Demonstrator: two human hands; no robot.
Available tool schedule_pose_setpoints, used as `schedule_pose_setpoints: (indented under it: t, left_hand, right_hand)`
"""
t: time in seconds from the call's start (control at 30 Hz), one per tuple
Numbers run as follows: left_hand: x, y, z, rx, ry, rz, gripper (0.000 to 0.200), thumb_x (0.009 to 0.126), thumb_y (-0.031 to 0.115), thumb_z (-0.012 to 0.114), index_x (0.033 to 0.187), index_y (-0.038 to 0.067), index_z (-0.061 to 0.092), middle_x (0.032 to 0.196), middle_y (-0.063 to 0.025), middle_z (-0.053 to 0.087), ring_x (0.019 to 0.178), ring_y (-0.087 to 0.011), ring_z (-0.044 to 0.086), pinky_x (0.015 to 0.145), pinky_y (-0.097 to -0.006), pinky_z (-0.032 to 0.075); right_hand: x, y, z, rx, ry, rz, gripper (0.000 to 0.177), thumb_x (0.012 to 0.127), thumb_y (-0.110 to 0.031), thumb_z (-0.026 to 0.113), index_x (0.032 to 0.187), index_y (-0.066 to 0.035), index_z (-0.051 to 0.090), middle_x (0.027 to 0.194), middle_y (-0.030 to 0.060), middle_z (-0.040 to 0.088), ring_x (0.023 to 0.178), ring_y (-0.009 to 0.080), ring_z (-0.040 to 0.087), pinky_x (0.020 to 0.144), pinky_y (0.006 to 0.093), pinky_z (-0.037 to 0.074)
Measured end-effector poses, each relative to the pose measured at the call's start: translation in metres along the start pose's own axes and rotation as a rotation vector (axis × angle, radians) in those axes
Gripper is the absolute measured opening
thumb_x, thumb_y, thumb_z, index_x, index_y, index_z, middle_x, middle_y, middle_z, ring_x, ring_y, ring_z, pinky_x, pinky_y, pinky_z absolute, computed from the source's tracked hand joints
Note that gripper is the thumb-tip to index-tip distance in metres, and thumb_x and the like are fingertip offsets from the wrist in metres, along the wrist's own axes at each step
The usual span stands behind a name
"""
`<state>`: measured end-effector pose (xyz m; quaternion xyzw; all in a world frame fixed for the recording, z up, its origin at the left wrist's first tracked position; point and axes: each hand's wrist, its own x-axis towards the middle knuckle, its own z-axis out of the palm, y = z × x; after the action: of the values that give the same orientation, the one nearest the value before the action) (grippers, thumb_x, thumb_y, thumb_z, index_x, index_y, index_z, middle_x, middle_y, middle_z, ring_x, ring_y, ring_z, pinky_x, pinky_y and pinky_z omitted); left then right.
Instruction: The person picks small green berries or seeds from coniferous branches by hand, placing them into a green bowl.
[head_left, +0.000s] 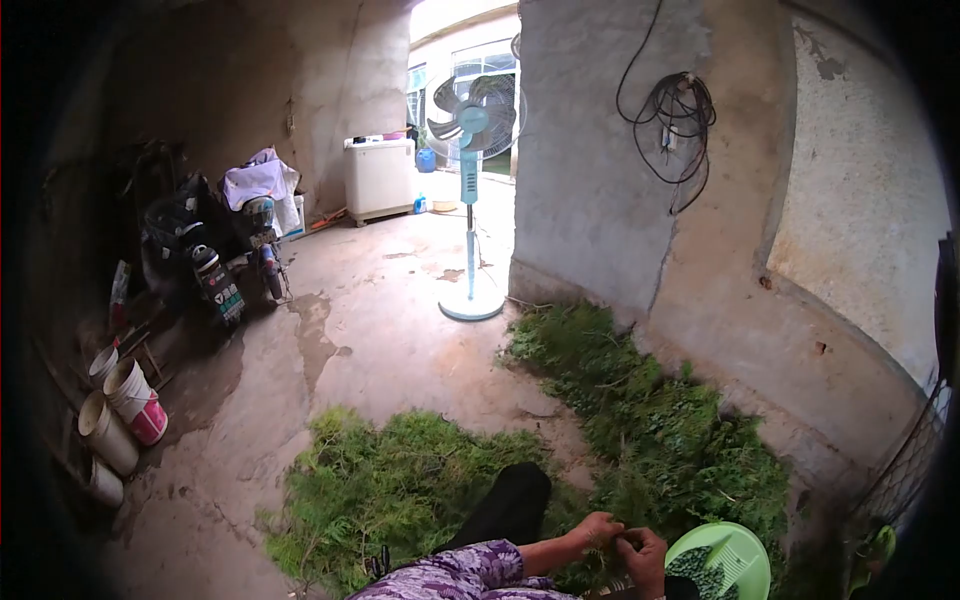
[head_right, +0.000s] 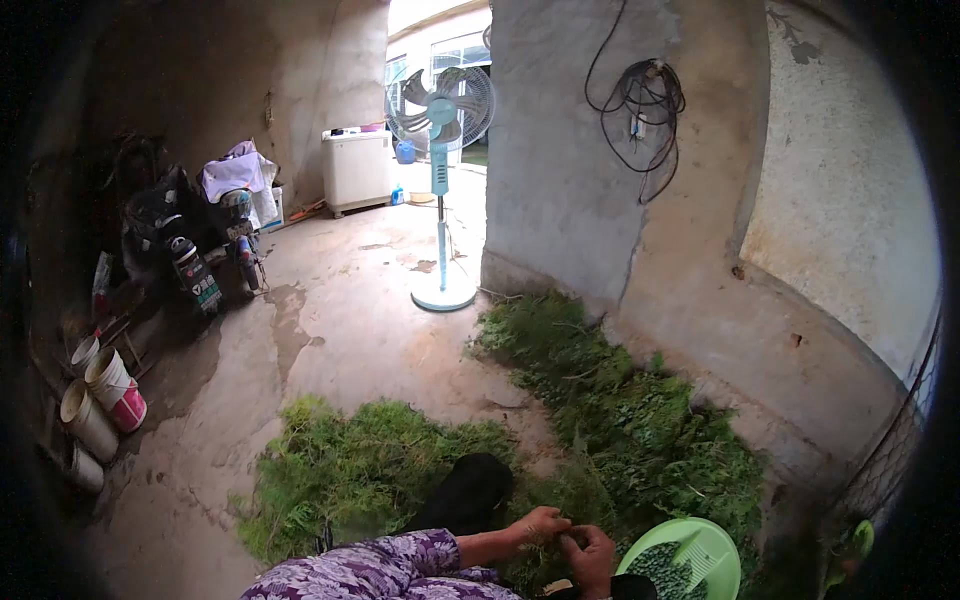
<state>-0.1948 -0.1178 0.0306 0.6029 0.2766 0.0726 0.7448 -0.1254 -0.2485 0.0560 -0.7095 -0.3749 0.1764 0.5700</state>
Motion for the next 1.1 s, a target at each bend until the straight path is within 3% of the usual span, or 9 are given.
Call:
schedule_pose_setpoints:
  t: [0.1, 0.17, 0.3, 0.37, 0.63, 0.7, 0.8, 0.9, 1.1]
  left_hand:
    - [-0.009, 0.006, 0.002, -0.120, -0.016, -0.048, 0.033, 0.079, 0.026, 0.058, 0.088, -0.006, 0.052, 0.074, -0.0050, 0.053, 0.061, -0.0131, 0.049, 0.050, -0.0289, 0.038]
    - [-0.006, 0.000, 0.003, -0.142, -0.042, -0.041, 0.030, 0.081, 0.025, 0.056, 0.086, -0.004, 0.052, 0.072, -0.0043, 0.052, 0.060, -0.0126, 0.048, 0.050, -0.0291, 0.037]
    - [0.001, -0.003, 0.004, 0.010, 0.020, -0.042, 0.023, 0.078, 0.021, 0.054, 0.082, -0.002, 0.056, 0.070, -0.0066, 0.055, 0.061, -0.0139, 0.052, 0.052, -0.0316, 0.041]
    - [-0.006, 0.008, 0.003, 0.017, 0.008, -0.063, 0.023, 0.078, 0.021, 0.054, 0.082, -0.002, 0.056, 0.070, -0.0065, 0.055, 0.061, -0.0139, 0.052, 0.052, -0.0314, 0.041]
    - [-0.012, 0.012, 0.007, -0.090, -0.078, -0.058, 0.025, 0.084, 0.023, 0.052, 0.082, -0.002, 0.051, 0.066, -0.0030, 0.048, 0.057, -0.0120, 0.046, 0.049, -0.0283, 0.036]
    - [-0.022, 0.027, 0.008, -0.166, -0.129, -0.077, 0.037, 0.082, 0.025, 0.055, 0.098, -0.008, 0.049, 0.071, -0.0053, 0.052, 0.060, -0.0112, 0.048, 0.051, -0.0278, 0.038]
    - [-0.009, 0.015, 0.008, -0.100, -0.111, -0.018, 0.058, 0.080, 0.027, 0.058, 0.115, -0.015, 0.037, 0.077, -0.0086, 0.054, 0.065, -0.0117, 0.050, 0.052, -0.0275, 0.039]
    - [-0.005, 0.014, 0.007, -0.018, -0.129, -0.011, 0.070, 0.078, 0.029, 0.060, 0.121, -0.018, 0.029, 0.081, -0.0103, 0.056, 0.068, -0.0128, 0.051, 0.054, -0.0271, 0.040]
    - [-0.009, 0.016, 0.007, -0.006, -0.092, 0.031, 0.070, 0.077, 0.027, 0.061, 0.121, -0.018, 0.029, 0.073, -0.0081, 0.054, 0.062, -0.0116, 0.048, 0.050, -0.0267, 0.038]
  right_hand:
    - [0.000, 0.001, -0.003, -0.132, -0.067, -0.073, 0.015, 0.065, -0.007, 0.065, 0.077, 0.002, 0.059, 0.064, 0.0050, 0.059, 0.057, 0.0083, 0.054, 0.054, 0.0230, 0.044]
    - [-0.003, -0.004, -0.005, -0.218, -0.062, -0.019, 0.024, 0.060, -0.013, 0.065, 0.078, 0.001, 0.061, 0.073, 0.0123, 0.061, 0.069, 0.0226, 0.061, 0.063, 0.0319, 0.047]
    - [0.002, 0.007, 0.001, -0.260, -0.034, -0.088, 0.024, 0.059, -0.011, 0.064, 0.079, 0.000, 0.061, 0.073, 0.0129, 0.061, 0.069, 0.0236, 0.061, 0.063, 0.0315, 0.047]
    - [0.003, 0.006, 0.006, -0.259, 0.029, -0.197, 0.015, 0.060, -0.004, 0.063, 0.074, 0.002, 0.059, 0.064, 0.0059, 0.060, 0.059, 0.0095, 0.056, 0.055, 0.0232, 0.045]
    - [0.004, 0.019, -0.003, 0.132, -0.005, 0.022, 0.013, 0.062, -0.003, 0.063, 0.073, 0.002, 0.059, 0.066, 0.0043, 0.059, 0.057, 0.0094, 0.055, 0.054, 0.0226, 0.045]
    - [0.002, 0.012, -0.004, 0.143, 0.028, 0.006, 0.013, 0.062, -0.003, 0.064, 0.074, 0.002, 0.059, 0.066, 0.0047, 0.059, 0.057, 0.0095, 0.055, 0.053, 0.0226, 0.045]
    - [-0.001, -0.012, -0.009, 0.373, 0.038, 0.255, 0.016, 0.063, -0.004, 0.065, 0.075, 0.002, 0.059, 0.067, 0.0040, 0.059, 0.060, 0.0098, 0.056, 0.054, 0.0232, 0.046]
    - [0.000, -0.001, -0.009, 0.480, 0.059, 0.260, 0.016, 0.064, -0.004, 0.065, 0.077, 0.002, 0.058, 0.067, 0.0035, 0.058, 0.059, 0.0097, 0.055, 0.053, 0.0230, 0.046]
    - [0.000, -0.005, -0.012, 0.038, 0.009, 0.042, 0.018, 0.060, -0.006, 0.067, 0.075, 0.002, 0.060, 0.067, 0.0035, 0.058, 0.059, 0.0099, 0.053, 0.056, 0.0238, 0.043]
